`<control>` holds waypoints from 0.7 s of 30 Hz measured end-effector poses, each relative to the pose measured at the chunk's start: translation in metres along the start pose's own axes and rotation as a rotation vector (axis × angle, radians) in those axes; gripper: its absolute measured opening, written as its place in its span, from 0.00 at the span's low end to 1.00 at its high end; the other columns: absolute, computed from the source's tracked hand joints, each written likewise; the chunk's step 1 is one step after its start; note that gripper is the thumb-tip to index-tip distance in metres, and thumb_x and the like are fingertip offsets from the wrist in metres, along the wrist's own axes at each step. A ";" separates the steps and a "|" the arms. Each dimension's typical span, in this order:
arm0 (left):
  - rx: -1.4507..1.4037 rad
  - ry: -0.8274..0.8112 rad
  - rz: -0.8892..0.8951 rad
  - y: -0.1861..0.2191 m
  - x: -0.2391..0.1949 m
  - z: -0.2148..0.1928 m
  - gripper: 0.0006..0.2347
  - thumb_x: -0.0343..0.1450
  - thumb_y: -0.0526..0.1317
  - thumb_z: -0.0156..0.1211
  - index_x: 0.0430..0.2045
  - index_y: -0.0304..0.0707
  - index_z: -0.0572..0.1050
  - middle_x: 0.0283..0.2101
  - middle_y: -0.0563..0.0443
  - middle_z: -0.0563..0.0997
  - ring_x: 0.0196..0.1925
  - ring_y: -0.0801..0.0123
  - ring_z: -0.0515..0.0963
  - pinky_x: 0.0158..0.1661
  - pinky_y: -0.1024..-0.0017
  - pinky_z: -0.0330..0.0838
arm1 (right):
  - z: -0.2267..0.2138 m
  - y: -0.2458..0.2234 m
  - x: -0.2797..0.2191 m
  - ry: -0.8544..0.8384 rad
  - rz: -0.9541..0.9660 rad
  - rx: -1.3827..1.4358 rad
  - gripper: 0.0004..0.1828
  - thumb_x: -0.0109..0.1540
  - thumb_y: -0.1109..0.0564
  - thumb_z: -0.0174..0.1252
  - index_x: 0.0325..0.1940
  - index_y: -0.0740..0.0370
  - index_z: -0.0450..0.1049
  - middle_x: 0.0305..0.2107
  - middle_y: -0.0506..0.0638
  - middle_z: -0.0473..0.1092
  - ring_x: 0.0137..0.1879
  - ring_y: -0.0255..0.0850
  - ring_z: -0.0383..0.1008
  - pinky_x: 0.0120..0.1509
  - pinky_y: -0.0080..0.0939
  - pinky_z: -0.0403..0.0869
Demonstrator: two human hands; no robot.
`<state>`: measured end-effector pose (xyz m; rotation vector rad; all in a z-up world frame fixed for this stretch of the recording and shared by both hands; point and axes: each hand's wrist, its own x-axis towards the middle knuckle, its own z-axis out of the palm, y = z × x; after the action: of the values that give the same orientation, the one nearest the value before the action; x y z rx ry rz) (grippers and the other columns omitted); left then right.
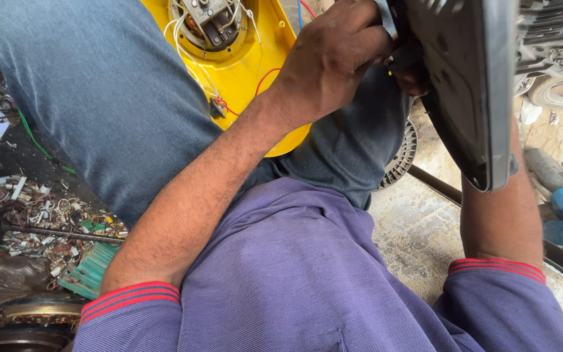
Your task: The person repairs an electrical appliance by stripping wires with scissors and connecting them to internal components inside a yellow plastic housing before placing a black cover over the base.
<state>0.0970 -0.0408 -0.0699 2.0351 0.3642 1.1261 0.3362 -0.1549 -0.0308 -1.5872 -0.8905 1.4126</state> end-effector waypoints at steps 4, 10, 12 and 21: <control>0.030 -0.060 0.063 -0.007 0.001 0.000 0.07 0.68 0.28 0.60 0.38 0.38 0.78 0.44 0.48 0.74 0.50 0.54 0.75 0.49 0.59 0.72 | 0.009 -0.004 0.003 0.016 0.018 -0.053 0.19 0.74 0.46 0.56 0.54 0.67 0.73 0.29 0.52 0.69 0.30 0.36 0.69 0.31 0.33 0.66; 0.056 -0.080 0.129 -0.005 0.002 0.000 0.10 0.67 0.26 0.57 0.39 0.36 0.78 0.46 0.48 0.75 0.53 0.54 0.75 0.54 0.62 0.73 | 0.010 -0.006 0.004 0.014 0.030 -0.082 0.20 0.74 0.45 0.55 0.54 0.67 0.73 0.29 0.52 0.69 0.30 0.36 0.69 0.31 0.32 0.65; 0.047 -0.092 0.141 -0.004 0.003 -0.001 0.12 0.64 0.26 0.57 0.40 0.36 0.78 0.45 0.47 0.76 0.53 0.53 0.75 0.53 0.62 0.73 | 0.009 -0.005 0.003 0.012 0.027 -0.082 0.20 0.74 0.45 0.55 0.54 0.67 0.73 0.29 0.52 0.69 0.30 0.36 0.68 0.31 0.32 0.65; -0.041 -0.065 0.088 -0.009 0.001 0.004 0.06 0.72 0.32 0.55 0.39 0.39 0.78 0.45 0.49 0.77 0.49 0.56 0.79 0.48 0.62 0.75 | -0.001 0.008 0.003 -0.037 0.015 0.035 0.20 0.75 0.45 0.55 0.53 0.67 0.73 0.29 0.52 0.68 0.29 0.36 0.68 0.30 0.32 0.65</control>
<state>0.1019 -0.0364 -0.0772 2.0632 0.2186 1.1083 0.3369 -0.1559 -0.0389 -1.5490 -0.8721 1.4648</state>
